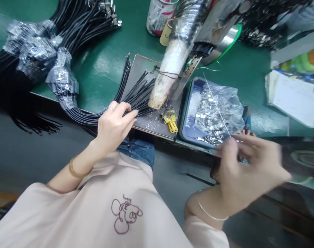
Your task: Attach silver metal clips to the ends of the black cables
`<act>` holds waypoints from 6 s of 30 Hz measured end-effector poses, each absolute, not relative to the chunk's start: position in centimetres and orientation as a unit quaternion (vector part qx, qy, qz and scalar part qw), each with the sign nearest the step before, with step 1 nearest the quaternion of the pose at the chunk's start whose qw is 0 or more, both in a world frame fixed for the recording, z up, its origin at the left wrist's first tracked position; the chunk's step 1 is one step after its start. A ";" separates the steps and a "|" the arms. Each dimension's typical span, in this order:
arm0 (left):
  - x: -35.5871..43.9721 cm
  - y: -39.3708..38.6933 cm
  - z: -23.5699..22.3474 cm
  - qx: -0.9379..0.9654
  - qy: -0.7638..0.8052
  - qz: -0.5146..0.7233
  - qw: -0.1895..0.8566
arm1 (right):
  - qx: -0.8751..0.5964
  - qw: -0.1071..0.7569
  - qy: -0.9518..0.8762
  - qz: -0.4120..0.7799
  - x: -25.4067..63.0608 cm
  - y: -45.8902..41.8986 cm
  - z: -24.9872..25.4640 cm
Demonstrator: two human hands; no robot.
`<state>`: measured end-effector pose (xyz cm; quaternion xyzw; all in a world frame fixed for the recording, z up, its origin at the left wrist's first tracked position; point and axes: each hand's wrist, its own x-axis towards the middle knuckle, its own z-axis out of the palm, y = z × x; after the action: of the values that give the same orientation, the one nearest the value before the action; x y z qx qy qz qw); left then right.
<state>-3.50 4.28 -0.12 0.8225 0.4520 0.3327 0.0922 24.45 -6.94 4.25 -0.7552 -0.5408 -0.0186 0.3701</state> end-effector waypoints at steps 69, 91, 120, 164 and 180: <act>0.6 2.6 0.1 0.663 0.362 0.406 0.514 | -0.623 0.451 -0.626 0.129 16.0 -3.4 2.6; 0.4 2.9 1.0 0.469 0.351 0.362 0.725 | -0.619 0.575 -0.493 0.208 15.1 -3.2 1.6; 0.5 3.6 1.2 0.509 0.339 0.327 0.721 | -0.589 0.529 -0.601 0.110 15.7 -3.6 1.0; 1.6 4.6 1.2 0.504 0.397 0.399 0.655 | -0.579 0.469 -0.662 -0.075 14.9 -1.8 0.2; 1.6 4.7 1.9 0.517 0.413 0.414 0.625 | -0.584 0.477 -0.655 -0.057 14.6 -1.3 1.1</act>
<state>1.59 4.66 1.93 0.5172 0.4133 0.4139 0.6248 14.58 -1.29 1.11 -0.5837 -0.6546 -0.0571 0.4769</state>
